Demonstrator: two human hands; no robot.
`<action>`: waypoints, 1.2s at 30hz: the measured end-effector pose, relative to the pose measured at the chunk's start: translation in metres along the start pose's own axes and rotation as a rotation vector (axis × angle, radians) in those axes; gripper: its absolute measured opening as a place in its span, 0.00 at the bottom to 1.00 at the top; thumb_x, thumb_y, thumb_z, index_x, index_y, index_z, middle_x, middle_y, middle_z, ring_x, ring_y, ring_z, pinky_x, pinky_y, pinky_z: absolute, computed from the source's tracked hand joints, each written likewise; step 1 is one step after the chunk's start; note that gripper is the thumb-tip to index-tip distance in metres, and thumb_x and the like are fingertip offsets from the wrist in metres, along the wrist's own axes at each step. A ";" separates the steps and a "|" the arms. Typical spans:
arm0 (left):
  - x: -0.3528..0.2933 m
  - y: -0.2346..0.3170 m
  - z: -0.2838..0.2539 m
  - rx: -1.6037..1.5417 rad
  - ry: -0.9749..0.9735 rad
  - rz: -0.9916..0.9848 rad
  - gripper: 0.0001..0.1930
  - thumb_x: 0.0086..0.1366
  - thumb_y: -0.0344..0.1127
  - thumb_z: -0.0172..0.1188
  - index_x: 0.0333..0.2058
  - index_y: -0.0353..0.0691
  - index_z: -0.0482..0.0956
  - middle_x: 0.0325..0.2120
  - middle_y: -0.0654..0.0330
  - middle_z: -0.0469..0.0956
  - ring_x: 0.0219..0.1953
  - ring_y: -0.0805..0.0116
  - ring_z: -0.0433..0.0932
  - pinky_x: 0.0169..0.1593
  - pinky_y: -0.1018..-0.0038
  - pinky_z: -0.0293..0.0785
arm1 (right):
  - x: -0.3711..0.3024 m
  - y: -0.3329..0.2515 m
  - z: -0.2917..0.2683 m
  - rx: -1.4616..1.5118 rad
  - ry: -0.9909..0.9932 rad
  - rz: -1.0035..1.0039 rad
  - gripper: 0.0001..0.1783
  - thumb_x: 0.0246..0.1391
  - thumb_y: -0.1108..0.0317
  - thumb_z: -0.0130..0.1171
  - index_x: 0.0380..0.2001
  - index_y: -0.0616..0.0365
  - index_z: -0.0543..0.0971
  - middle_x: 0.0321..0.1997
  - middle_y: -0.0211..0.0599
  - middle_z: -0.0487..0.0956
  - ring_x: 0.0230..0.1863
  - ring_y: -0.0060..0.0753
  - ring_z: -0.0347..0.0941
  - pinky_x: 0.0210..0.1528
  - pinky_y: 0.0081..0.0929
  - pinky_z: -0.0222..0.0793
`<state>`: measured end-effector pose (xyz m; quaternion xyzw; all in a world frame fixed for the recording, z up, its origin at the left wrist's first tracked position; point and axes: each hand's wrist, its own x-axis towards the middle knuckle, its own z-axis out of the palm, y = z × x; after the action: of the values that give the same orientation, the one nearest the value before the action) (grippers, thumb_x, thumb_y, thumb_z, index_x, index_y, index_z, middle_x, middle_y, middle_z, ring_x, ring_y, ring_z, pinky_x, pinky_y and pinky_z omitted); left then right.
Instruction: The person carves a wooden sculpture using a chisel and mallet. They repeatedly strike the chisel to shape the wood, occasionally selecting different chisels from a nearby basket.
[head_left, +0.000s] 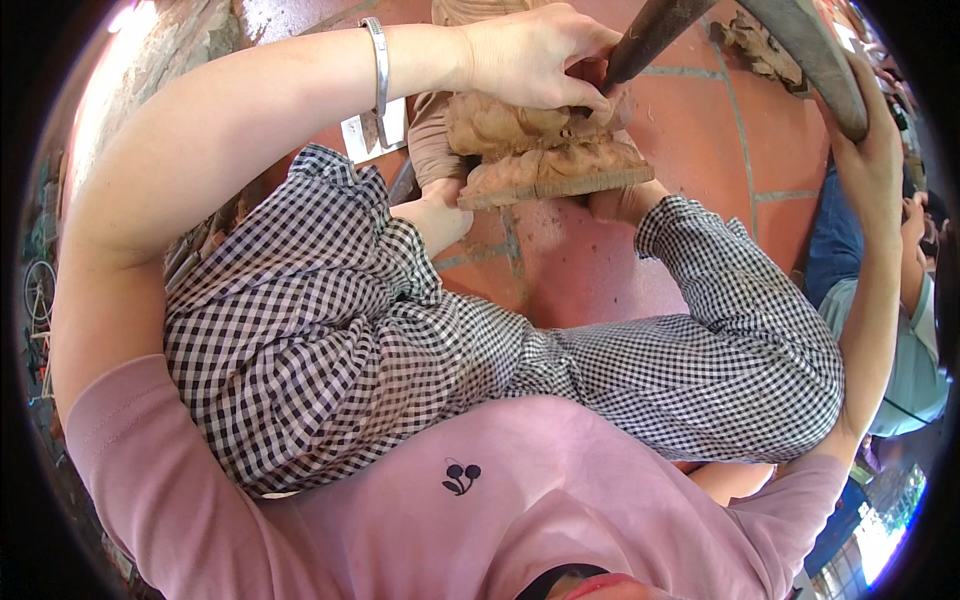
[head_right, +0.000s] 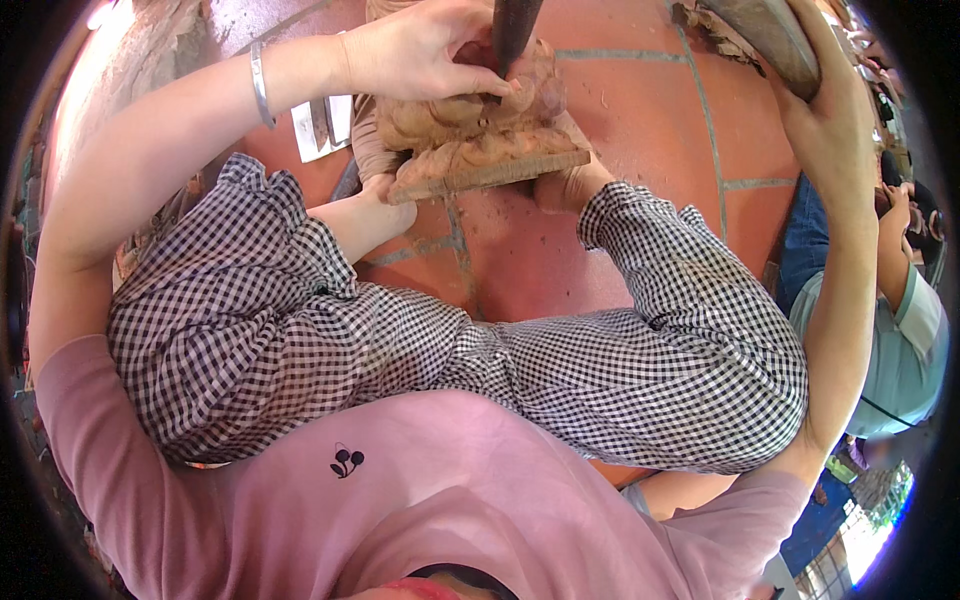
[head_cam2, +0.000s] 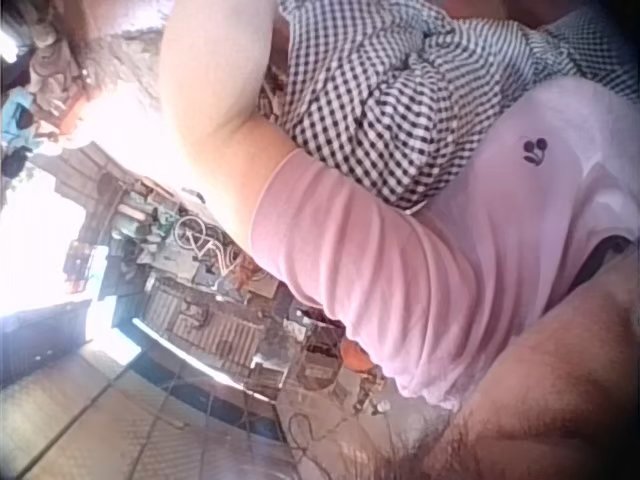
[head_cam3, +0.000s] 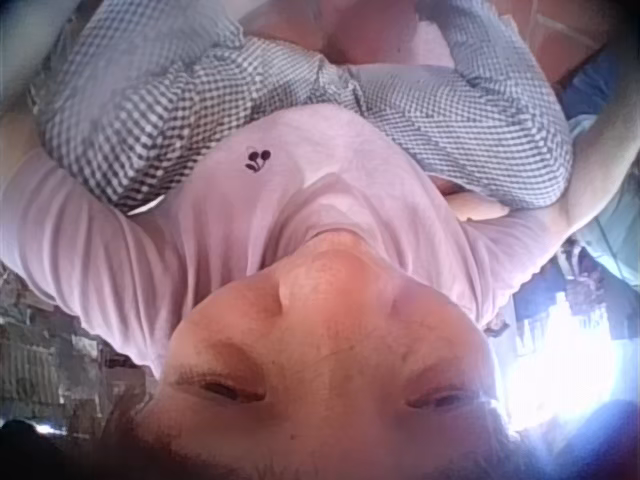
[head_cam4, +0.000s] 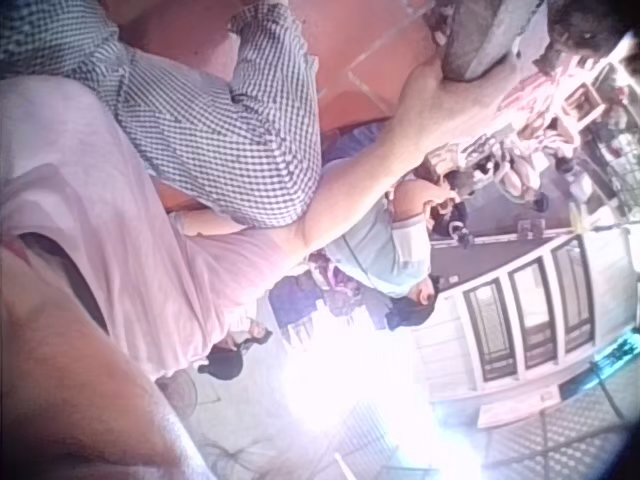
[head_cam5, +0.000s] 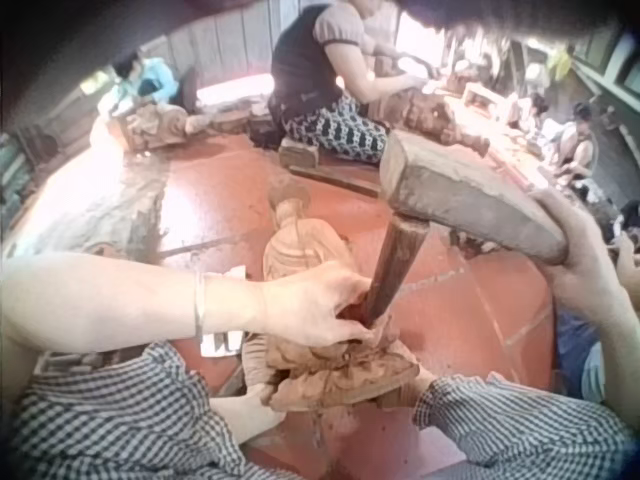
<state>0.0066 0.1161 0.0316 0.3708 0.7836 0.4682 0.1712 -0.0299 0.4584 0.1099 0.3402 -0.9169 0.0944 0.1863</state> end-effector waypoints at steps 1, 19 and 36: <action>0.000 -0.001 0.000 0.004 -0.003 -0.003 0.05 0.58 0.27 0.62 0.33 0.34 0.78 0.27 0.54 0.81 0.31 0.63 0.80 0.38 0.69 0.74 | -0.001 -0.002 0.001 0.035 0.010 0.064 0.26 0.58 0.70 0.63 0.59 0.59 0.71 0.50 0.43 0.80 0.51 0.31 0.77 0.51 0.26 0.71; 0.003 -0.014 -0.004 -0.015 -0.020 0.061 0.05 0.57 0.28 0.63 0.33 0.34 0.79 0.25 0.53 0.80 0.30 0.59 0.80 0.36 0.68 0.74 | 0.000 0.013 0.006 0.222 -0.051 0.119 0.25 0.58 0.70 0.64 0.58 0.61 0.72 0.50 0.42 0.80 0.50 0.29 0.77 0.53 0.25 0.70; -0.002 -0.005 -0.005 -0.044 0.017 -0.101 0.07 0.60 0.30 0.65 0.35 0.34 0.79 0.29 0.55 0.82 0.34 0.66 0.80 0.39 0.68 0.76 | 0.000 0.000 0.000 0.298 -0.067 0.123 0.18 0.59 0.69 0.63 0.51 0.64 0.78 0.50 0.36 0.81 0.50 0.23 0.77 0.52 0.21 0.70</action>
<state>0.0026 0.1106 0.0292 0.3229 0.7922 0.4792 0.1961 -0.0299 0.4580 0.1101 0.3100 -0.9175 0.2294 0.0970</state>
